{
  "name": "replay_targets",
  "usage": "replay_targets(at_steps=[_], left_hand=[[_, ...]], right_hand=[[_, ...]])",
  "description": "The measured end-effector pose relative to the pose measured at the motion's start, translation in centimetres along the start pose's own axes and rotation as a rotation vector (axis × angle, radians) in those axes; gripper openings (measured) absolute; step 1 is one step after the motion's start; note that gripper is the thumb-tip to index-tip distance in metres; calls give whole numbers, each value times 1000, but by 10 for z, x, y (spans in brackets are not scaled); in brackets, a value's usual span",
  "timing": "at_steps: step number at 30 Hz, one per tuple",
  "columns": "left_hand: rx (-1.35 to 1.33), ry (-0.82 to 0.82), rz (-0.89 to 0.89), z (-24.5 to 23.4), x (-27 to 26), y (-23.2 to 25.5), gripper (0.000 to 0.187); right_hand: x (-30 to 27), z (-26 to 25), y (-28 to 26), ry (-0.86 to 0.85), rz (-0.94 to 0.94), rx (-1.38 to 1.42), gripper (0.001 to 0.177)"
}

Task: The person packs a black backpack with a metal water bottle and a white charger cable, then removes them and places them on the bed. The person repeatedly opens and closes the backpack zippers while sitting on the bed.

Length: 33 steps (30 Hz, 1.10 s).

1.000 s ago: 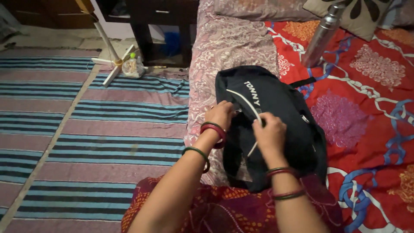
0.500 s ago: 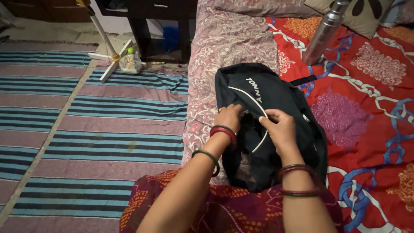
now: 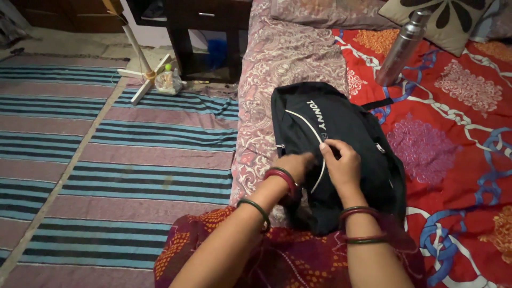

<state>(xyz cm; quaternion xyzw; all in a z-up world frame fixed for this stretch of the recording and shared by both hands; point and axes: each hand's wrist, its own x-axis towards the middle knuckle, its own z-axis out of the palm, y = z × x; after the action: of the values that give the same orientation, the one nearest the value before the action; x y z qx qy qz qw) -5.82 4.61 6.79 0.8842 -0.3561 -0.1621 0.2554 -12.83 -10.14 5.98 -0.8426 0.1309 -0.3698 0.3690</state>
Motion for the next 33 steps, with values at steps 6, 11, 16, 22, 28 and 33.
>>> replay_targets(at_steps=[6, 11, 16, 22, 28, 33], left_hand=[[99, -124, 121, 1, -18, 18, 21], [109, -209, 97, -18, -25, 13, 20], [257, 275, 65, 4, -29, 39, 25], [376, 546, 157, 18, -39, 60, 66], [464, 371, 282, 17, -46, 67, 95], [547, 167, 350, 30, -46, 73, 106]], right_hand=[[-6, 0, -1, 19, -94, -25, 24], [-11, 3, 8, 57, -65, 25, 25], [-11, -12, 44, 396, -15, -278, 21], [-6, -43, 84, 696, 963, 159, 48], [-13, -26, 113, 577, 1068, 192, 54], [-15, -23, 131, 370, 1026, 257, 57]])
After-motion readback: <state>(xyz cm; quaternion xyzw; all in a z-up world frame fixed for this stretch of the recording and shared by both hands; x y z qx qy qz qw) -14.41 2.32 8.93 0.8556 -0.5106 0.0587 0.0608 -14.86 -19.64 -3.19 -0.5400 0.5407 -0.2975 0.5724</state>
